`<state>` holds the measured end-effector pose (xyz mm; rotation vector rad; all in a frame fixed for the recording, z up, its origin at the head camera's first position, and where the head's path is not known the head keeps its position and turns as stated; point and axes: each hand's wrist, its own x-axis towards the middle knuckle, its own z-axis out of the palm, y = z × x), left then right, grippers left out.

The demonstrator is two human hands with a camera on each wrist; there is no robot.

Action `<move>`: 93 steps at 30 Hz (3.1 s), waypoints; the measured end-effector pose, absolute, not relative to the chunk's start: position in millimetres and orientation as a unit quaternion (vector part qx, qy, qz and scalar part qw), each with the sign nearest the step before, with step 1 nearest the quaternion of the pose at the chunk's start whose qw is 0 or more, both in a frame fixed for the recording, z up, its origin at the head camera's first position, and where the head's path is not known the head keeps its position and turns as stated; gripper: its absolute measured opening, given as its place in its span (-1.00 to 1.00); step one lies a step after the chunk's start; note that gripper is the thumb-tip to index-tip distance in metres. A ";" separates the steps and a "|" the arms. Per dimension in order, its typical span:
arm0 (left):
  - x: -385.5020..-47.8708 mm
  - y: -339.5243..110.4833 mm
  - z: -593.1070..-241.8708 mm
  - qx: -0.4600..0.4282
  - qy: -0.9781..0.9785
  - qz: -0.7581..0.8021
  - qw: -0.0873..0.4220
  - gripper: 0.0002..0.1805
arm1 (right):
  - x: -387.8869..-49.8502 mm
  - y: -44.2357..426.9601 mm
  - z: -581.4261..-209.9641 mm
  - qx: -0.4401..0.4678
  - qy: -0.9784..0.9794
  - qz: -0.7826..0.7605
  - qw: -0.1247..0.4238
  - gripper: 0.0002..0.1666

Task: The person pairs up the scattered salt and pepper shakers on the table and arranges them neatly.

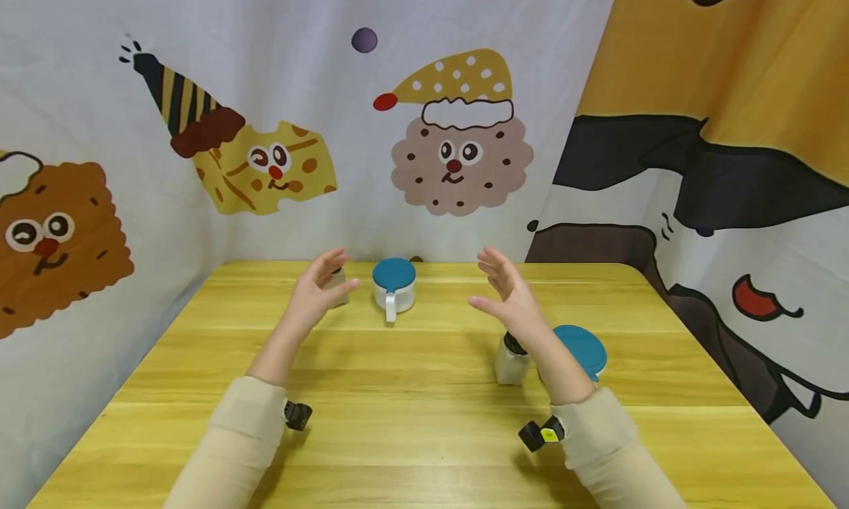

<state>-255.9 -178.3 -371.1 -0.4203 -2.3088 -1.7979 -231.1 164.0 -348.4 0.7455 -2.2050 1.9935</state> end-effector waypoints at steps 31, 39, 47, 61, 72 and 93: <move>-274.6 -202.7 -376.5 -0.108 -0.820 -0.552 0.107 -0.16 | -256.8 118.3 -372.6 0.197 -0.739 0.643 0.036 0.02; -282.5 -207.0 -381.5 -0.099 -0.828 -0.543 0.103 -0.16 | -264.7 106.8 -382.6 0.173 -0.740 0.649 0.042 0.02; -289.5 -209.2 -388.5 -0.083 -0.824 -0.550 0.104 -0.14 | -268.7 88.7 -388.4 0.157 -0.736 0.656 0.053 -0.01; -303.3 -209.0 -399.5 -0.050 -0.814 -0.568 0.111 -0.11 | -259.8 74.6 -377.3 0.162 -0.728 0.666 0.030 -0.01; -311.0 -212.0 -406.7 -0.036 -0.793 -0.602 0.086 -0.06 | -293.2 59.9 -413.1 0.138 -0.726 0.673 0.035 0.12; -323.6 -207.7 -423.8 -0.004 -0.791 -0.608 0.072 -0.10 | -314.8 43.9 -434.2 0.102 -0.737 0.668 0.013 0.25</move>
